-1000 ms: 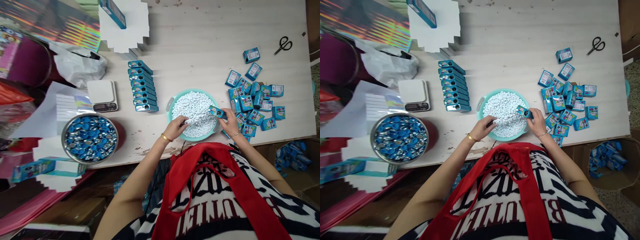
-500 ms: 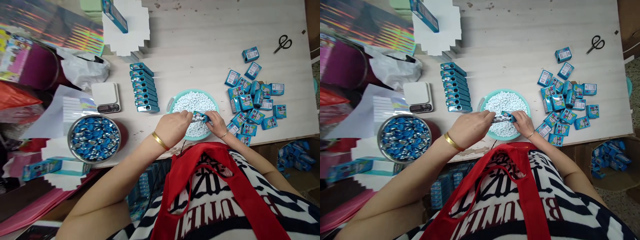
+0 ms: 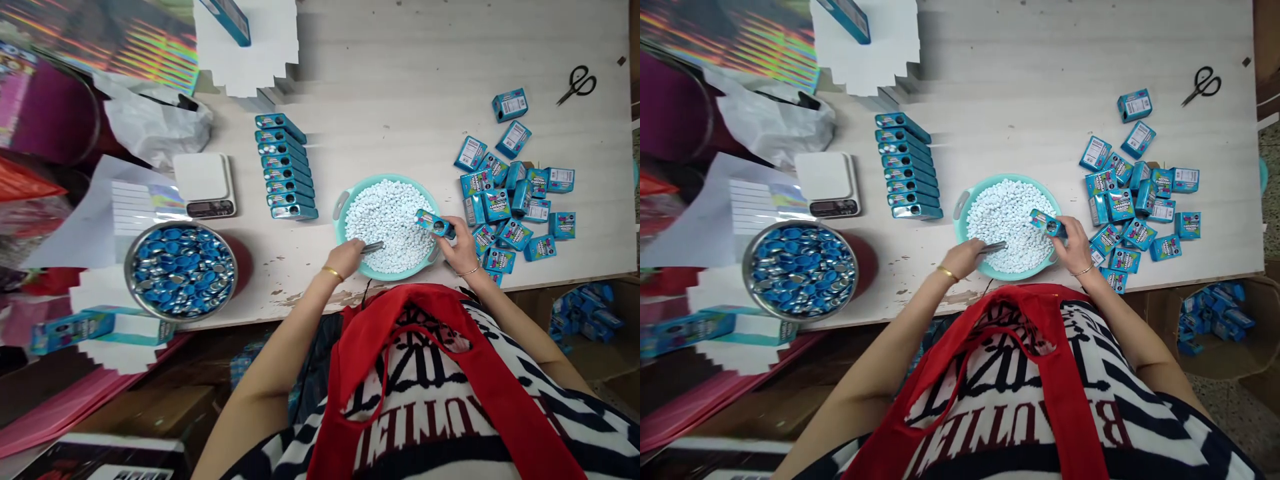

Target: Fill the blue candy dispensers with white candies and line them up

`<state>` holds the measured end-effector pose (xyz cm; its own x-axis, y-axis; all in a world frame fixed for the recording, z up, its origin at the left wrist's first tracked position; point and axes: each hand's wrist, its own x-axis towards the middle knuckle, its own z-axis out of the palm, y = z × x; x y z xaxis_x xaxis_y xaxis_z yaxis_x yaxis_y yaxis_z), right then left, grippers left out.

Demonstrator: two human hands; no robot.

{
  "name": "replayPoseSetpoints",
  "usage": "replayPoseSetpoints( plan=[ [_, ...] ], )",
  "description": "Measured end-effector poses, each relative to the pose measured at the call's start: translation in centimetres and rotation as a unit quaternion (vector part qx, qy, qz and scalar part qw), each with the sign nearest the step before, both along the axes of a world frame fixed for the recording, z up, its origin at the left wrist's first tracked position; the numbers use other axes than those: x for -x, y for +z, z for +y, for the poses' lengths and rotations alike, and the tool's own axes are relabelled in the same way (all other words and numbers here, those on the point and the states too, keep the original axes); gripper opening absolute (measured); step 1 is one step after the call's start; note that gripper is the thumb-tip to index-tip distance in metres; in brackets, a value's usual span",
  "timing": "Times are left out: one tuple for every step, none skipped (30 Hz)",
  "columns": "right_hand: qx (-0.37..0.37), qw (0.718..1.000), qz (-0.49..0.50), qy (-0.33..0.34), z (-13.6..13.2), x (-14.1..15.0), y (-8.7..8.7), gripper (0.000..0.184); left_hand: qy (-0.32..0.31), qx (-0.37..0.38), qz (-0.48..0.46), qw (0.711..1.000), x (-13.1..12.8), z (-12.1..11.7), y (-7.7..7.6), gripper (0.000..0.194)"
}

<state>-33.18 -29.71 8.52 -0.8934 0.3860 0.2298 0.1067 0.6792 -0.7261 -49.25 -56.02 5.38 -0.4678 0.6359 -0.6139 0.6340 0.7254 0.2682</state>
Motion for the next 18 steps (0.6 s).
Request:
replayPoseSetpoints(
  plan=[
    [0.000, 1.000, -0.001, -0.010, 0.3, -0.1, 0.1, 0.034, 0.019, -0.029, -0.013, 0.999, -0.8, 0.9, -1.6, 0.019],
    [0.000, 1.000, -0.002, -0.018, 0.5, -0.2, 0.2, 0.034, 0.036, -0.056, -0.019, 0.998, -1.6, 1.9, -2.9, 0.020],
    [0.000, 1.000, -0.002, -0.026, 0.6, -0.2, 0.3, 0.034, 0.048, -0.078, -0.022, 0.996, -2.3, 2.9, -3.9, 0.021],
    [0.000, 0.999, -0.001, -0.033, 0.7, -0.3, 0.3, 0.035, 0.057, -0.092, -0.023, 0.994, -2.8, 3.8, -4.8, 0.023],
    [0.002, 0.999, -0.001, -0.039, 0.7, -0.3, 0.3, 0.035, 0.061, -0.102, -0.024, 0.993, -3.1, 4.5, -5.4, 0.024],
    [0.003, 0.999, -0.001, -0.043, 0.7, -0.3, 0.2, 0.035, 0.062, -0.111, -0.025, 0.992, -3.3, 4.9, -5.9, 0.025],
    [0.005, 0.999, 0.000, -0.045, 0.7, -0.3, 0.2, 0.035, 0.064, -0.121, -0.028, 0.990, -3.3, 5.1, -6.2, 0.026],
    [0.008, 0.999, 0.001, -0.046, 0.7, -0.4, 0.2, 0.035, 0.066, -0.131, -0.032, 0.989, -3.2, 5.0, -6.4, 0.026],
    [0.011, 0.999, 0.000, -0.046, 0.6, -0.4, 0.2, 0.035, 0.067, -0.139, -0.036, 0.987, -3.1, 4.6, -6.4, 0.026],
    [0.014, 0.999, -0.003, -0.044, 0.6, -0.4, 0.1, 0.035, 0.068, -0.149, -0.041, 0.986, -2.8, 4.2, -6.3, 0.027],
    [0.015, 0.999, -0.008, -0.043, 0.6, -0.5, 0.1, 0.035, 0.070, -0.162, -0.049, 0.983, -2.6, 3.7, -6.0, 0.026],
    [0.014, 0.999, -0.012, -0.042, 0.6, -0.5, 0.1, 0.035, 0.073, -0.178, -0.059, 0.979, -2.3, 3.2, -5.7, 0.026],
    [0.009, 0.999, -0.016, -0.042, 0.6, -0.6, 0.1, 0.035, 0.077, -0.199, -0.069, 0.975, -2.1, 2.6, -5.1, 0.026],
    [0.003, 0.999, -0.019, -0.042, 0.7, -0.7, 0.1, 0.035, 0.081, -0.220, -0.078, 0.969, -1.8, 2.2, -4.4, 0.026],
    [-0.006, 0.999, -0.020, -0.040, 0.7, -0.7, 0.0, 0.035, 0.084, -0.240, -0.083, 0.964, -1.6, 1.8, -3.6, 0.027],
    [-0.014, 0.999, -0.019, -0.037, 0.8, -0.8, -0.1, 0.034, 0.085, -0.256, -0.083, 0.959, -1.3, 1.4, -2.6, 0.027],
    [-0.022, 0.999, -0.019, -0.032, 0.8, -0.8, -0.2, 0.034, 0.080, -0.268, -0.078, 0.957, -1.0, 1.1, -1.5, 0.027],
    [-0.029, 0.999, -0.020, -0.025, 0.7, -0.7, -0.4, 0.033, 0.071, -0.279, -0.071, 0.955, -0.7, 0.9, -0.3, 0.027]
  ],
)
